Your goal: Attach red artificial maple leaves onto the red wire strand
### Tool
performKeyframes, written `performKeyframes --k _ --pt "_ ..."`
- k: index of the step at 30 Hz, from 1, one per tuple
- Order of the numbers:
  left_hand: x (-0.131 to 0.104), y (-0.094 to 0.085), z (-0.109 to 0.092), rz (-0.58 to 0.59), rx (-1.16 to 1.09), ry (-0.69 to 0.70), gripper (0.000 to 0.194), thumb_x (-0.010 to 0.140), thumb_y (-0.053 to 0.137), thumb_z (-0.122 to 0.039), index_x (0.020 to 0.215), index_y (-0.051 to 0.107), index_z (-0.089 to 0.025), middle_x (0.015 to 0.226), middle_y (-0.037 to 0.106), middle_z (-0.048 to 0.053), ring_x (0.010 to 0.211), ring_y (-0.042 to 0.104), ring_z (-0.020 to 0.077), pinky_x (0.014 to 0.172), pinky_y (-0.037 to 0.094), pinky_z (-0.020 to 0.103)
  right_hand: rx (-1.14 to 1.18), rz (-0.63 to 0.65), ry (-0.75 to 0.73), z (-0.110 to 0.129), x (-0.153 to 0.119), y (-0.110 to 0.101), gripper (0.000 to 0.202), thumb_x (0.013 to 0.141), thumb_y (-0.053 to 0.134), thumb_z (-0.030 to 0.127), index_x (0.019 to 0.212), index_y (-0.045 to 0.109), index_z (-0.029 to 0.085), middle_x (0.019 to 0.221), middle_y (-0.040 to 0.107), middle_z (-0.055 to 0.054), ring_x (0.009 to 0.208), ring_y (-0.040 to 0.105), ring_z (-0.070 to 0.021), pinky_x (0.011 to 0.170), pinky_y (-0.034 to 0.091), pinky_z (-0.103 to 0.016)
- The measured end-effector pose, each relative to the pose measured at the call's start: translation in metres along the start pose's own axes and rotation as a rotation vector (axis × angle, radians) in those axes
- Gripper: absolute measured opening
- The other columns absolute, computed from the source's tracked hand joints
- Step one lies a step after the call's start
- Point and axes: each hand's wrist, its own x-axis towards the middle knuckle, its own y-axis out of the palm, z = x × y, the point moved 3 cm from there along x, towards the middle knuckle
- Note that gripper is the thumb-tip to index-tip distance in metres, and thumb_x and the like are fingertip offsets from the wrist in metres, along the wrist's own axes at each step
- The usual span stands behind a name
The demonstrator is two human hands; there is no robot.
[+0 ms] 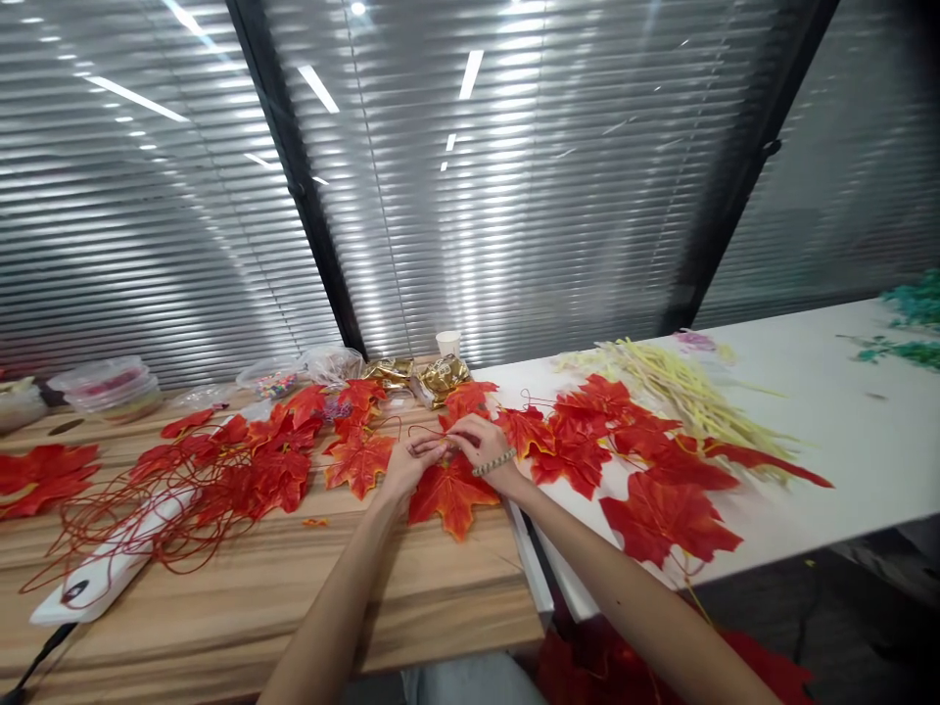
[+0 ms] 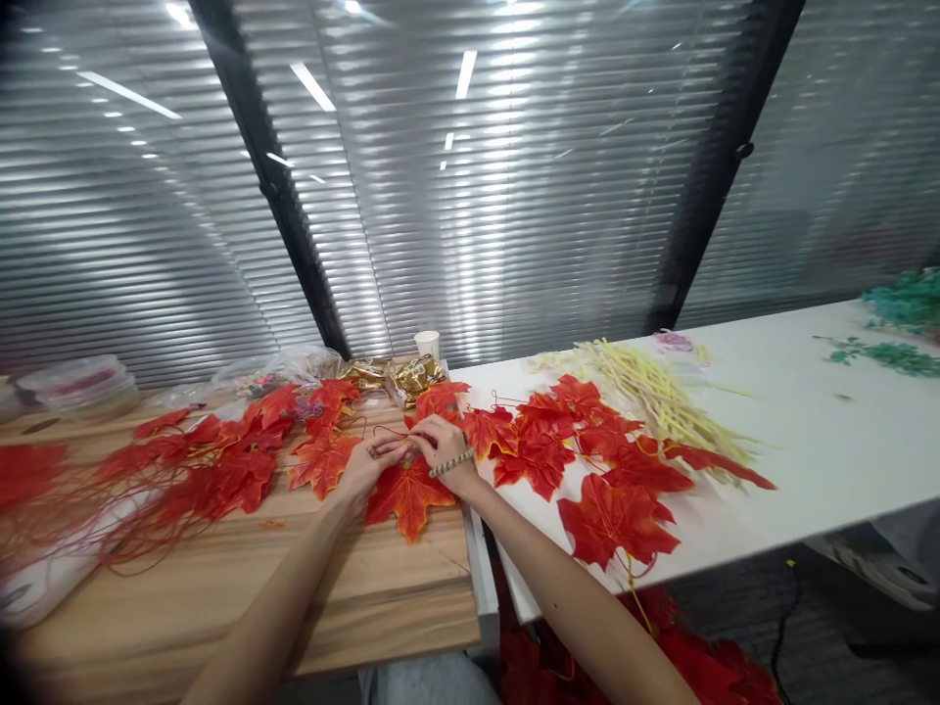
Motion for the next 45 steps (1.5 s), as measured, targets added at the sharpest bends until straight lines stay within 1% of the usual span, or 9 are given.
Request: performKeyframes --k 9,14,18,23,26,32,34,39,45 --pt "-0.001 -0.001 -0.003 -0.004 0.009 0.094 0.033 0.057 0.074 -0.028 0.083 0.061 -0.013 0.072 0.068 0.003 0.066 0.063 0.0139 0.072 0.048 0.027 -0.019 0.015 -0.049 -0.001 -0.001 0.002 0.014 0.080 0.051 0.014 0.080 0.065 0.018 0.080 0.062 -0.004 0.075 0.058 -0.0156 0.070 0.046 -0.027" --pt "0.000 -0.003 -0.004 -0.060 0.058 0.137 0.031 0.058 0.073 -0.029 0.082 0.061 -0.013 0.074 0.068 0.004 0.067 0.063 0.0148 0.072 0.050 0.028 -0.030 0.040 -0.055 0.000 -0.002 0.004 0.015 0.081 0.051 0.014 0.082 0.066 0.017 0.081 0.062 -0.005 0.075 0.058 -0.0157 0.069 0.046 -0.028" --pt "0.000 -0.002 -0.007 -0.086 0.152 0.207 0.031 0.058 0.072 -0.029 0.082 0.061 -0.013 0.074 0.068 0.005 0.069 0.064 0.0164 0.071 0.051 0.030 -0.010 0.053 -0.055 0.000 -0.002 0.004 0.015 0.081 0.051 0.014 0.082 0.066 0.018 0.081 0.063 -0.005 0.076 0.058 -0.0157 0.071 0.046 -0.028" --pt "-0.002 0.000 -0.013 -0.122 0.217 0.317 0.026 0.062 0.068 -0.027 0.083 0.062 -0.012 0.077 0.068 0.006 0.073 0.064 0.0166 0.073 0.051 0.030 0.021 0.031 -0.024 -0.001 -0.001 0.005 0.013 0.079 0.053 0.014 0.079 0.066 0.017 0.079 0.064 -0.005 0.075 0.058 -0.0160 0.071 0.046 -0.028" --pt "-0.002 0.000 -0.014 -0.138 0.261 0.375 0.024 0.066 0.064 -0.026 0.086 0.063 -0.013 0.078 0.067 0.006 0.073 0.063 0.0162 0.072 0.051 0.030 0.072 0.008 0.041 -0.002 -0.001 0.005 0.011 0.077 0.054 0.016 0.079 0.066 0.016 0.077 0.064 -0.006 0.072 0.058 -0.0161 0.068 0.046 -0.028" --pt "-0.004 -0.002 -0.017 -0.229 0.392 0.493 0.019 0.070 0.061 -0.024 0.085 0.062 -0.014 0.075 0.065 0.004 0.068 0.062 0.0144 0.065 0.051 0.026 0.322 0.021 0.317 -0.007 -0.003 0.010 0.016 0.074 0.058 0.029 0.079 0.065 0.016 0.073 0.064 -0.005 0.058 0.055 -0.0132 0.055 0.045 -0.025" --pt "-0.005 -0.002 -0.019 -0.228 0.451 0.524 0.017 0.071 0.059 -0.023 0.085 0.063 -0.014 0.075 0.065 0.003 0.067 0.062 0.0138 0.064 0.050 0.025 0.393 0.030 0.379 -0.007 -0.003 0.012 0.019 0.072 0.060 0.033 0.079 0.064 0.016 0.071 0.064 -0.005 0.054 0.053 -0.0120 0.053 0.044 -0.024" --pt "-0.009 0.001 -0.021 -0.185 0.522 0.569 0.024 0.076 0.055 -0.022 0.098 0.061 -0.016 0.079 0.065 0.003 0.072 0.062 0.0139 0.068 0.050 0.026 0.478 0.018 0.447 -0.008 -0.004 0.013 0.022 0.069 0.063 0.036 0.078 0.065 0.016 0.070 0.064 -0.004 0.054 0.052 -0.0119 0.052 0.043 -0.024" --pt "-0.010 0.002 -0.019 -0.141 0.616 0.651 0.036 0.079 0.051 -0.019 0.115 0.054 -0.020 0.086 0.065 0.003 0.077 0.061 0.0136 0.075 0.049 0.028 0.568 0.000 0.491 -0.008 -0.005 0.014 0.021 0.066 0.065 0.035 0.076 0.065 0.016 0.069 0.063 -0.003 0.056 0.053 -0.0125 0.053 0.041 -0.025"
